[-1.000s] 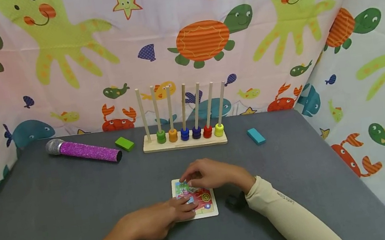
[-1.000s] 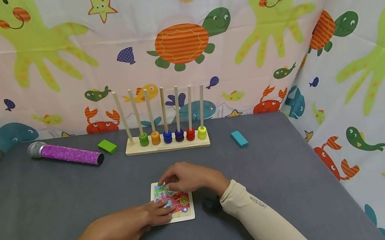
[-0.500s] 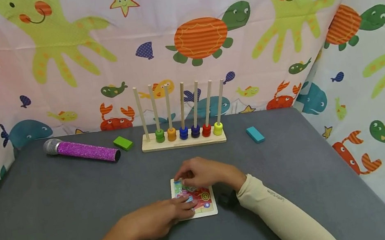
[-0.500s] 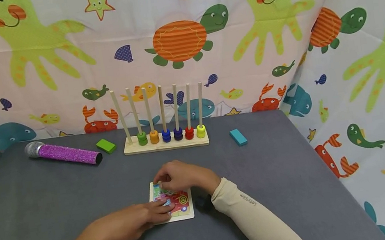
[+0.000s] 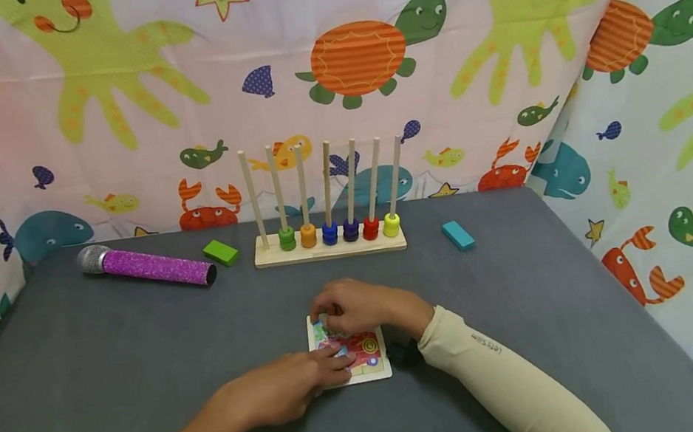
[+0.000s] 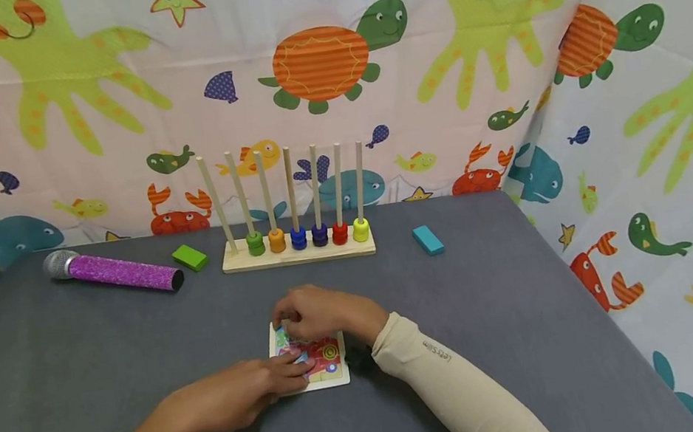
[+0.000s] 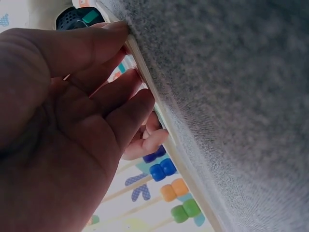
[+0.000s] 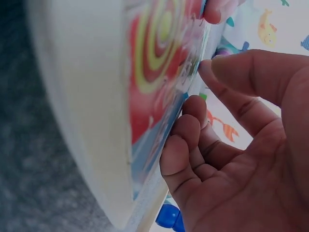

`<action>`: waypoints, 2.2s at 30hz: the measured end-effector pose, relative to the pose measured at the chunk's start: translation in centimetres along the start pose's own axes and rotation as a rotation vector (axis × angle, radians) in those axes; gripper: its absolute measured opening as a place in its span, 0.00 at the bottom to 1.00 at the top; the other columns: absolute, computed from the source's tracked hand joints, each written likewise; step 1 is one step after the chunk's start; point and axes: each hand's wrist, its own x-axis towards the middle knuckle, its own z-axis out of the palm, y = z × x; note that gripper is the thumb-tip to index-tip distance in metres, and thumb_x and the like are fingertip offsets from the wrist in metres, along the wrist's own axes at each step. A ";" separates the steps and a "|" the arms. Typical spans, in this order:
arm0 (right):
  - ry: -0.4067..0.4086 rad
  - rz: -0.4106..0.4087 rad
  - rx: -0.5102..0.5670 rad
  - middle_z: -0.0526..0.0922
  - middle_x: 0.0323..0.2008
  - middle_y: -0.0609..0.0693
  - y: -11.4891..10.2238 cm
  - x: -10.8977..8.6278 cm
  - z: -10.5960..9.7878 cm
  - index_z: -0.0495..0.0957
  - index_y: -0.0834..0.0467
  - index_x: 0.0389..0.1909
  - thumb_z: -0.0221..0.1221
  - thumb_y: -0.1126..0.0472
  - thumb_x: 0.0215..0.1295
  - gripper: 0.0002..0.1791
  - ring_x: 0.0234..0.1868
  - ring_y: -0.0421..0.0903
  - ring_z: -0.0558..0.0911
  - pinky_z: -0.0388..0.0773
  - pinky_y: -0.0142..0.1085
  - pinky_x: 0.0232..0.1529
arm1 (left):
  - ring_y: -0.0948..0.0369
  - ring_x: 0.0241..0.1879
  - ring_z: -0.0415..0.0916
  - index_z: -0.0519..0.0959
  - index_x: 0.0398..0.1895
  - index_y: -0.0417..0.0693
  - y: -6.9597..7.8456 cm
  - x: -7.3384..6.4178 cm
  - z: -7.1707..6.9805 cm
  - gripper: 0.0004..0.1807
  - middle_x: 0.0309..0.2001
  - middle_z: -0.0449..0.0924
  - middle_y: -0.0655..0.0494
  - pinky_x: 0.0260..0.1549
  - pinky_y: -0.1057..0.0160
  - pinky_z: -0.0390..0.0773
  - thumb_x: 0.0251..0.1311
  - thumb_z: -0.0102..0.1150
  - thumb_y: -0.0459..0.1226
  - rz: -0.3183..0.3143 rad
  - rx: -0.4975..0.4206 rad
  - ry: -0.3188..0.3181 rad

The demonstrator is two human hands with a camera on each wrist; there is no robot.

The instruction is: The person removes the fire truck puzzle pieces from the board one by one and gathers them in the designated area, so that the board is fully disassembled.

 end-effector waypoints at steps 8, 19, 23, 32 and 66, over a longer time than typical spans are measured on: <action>0.017 -0.066 -0.031 0.72 0.32 0.43 -0.1 0.5 0.0 0.80 0.52 0.43 0.54 0.66 0.64 0.11 0.32 0.40 0.70 0.69 0.30 0.33 | 0.57 0.70 0.58 0.76 0.63 0.53 -0.1 -0.2 0.0 0.22 0.69 0.66 0.61 0.57 0.45 0.70 0.70 0.51 0.29 -0.013 -0.018 0.008; 0.031 -0.020 0.075 0.78 0.33 0.44 -0.4 -0.4 -0.5 0.81 0.57 0.45 0.57 0.67 0.67 0.09 0.31 0.38 0.74 0.73 0.30 0.35 | 0.57 0.70 0.58 0.77 0.63 0.52 0.2 0.2 -0.2 0.23 0.68 0.66 0.61 0.58 0.48 0.70 0.68 0.51 0.27 -0.006 -0.015 0.011; 0.020 -0.028 0.165 0.78 0.30 0.44 -0.3 -0.6 -0.6 0.81 0.59 0.45 0.57 0.68 0.68 0.08 0.29 0.38 0.75 0.74 0.30 0.34 | 0.57 0.70 0.57 0.76 0.64 0.53 0.1 0.0 -0.3 0.22 0.69 0.66 0.62 0.58 0.48 0.69 0.69 0.51 0.28 0.003 -0.048 0.016; -0.010 -0.050 0.305 0.81 0.36 0.44 -0.2 -1.0 -1.1 0.82 0.60 0.44 0.57 0.70 0.67 0.09 0.36 0.38 0.78 0.76 0.31 0.41 | 0.58 0.70 0.57 0.74 0.65 0.52 -0.5 -0.1 -0.5 0.22 0.69 0.64 0.61 0.62 0.51 0.66 0.70 0.51 0.30 0.040 -0.095 0.032; 0.201 0.124 0.273 0.85 0.42 0.49 4.9 -7.4 -4.3 0.84 0.62 0.48 0.57 0.70 0.68 0.12 0.35 0.42 0.80 0.78 0.35 0.36 | 0.58 0.70 0.56 0.72 0.67 0.54 -0.9 0.0 0.2 0.24 0.70 0.63 0.64 0.62 0.49 0.65 0.70 0.50 0.31 0.039 -0.124 0.027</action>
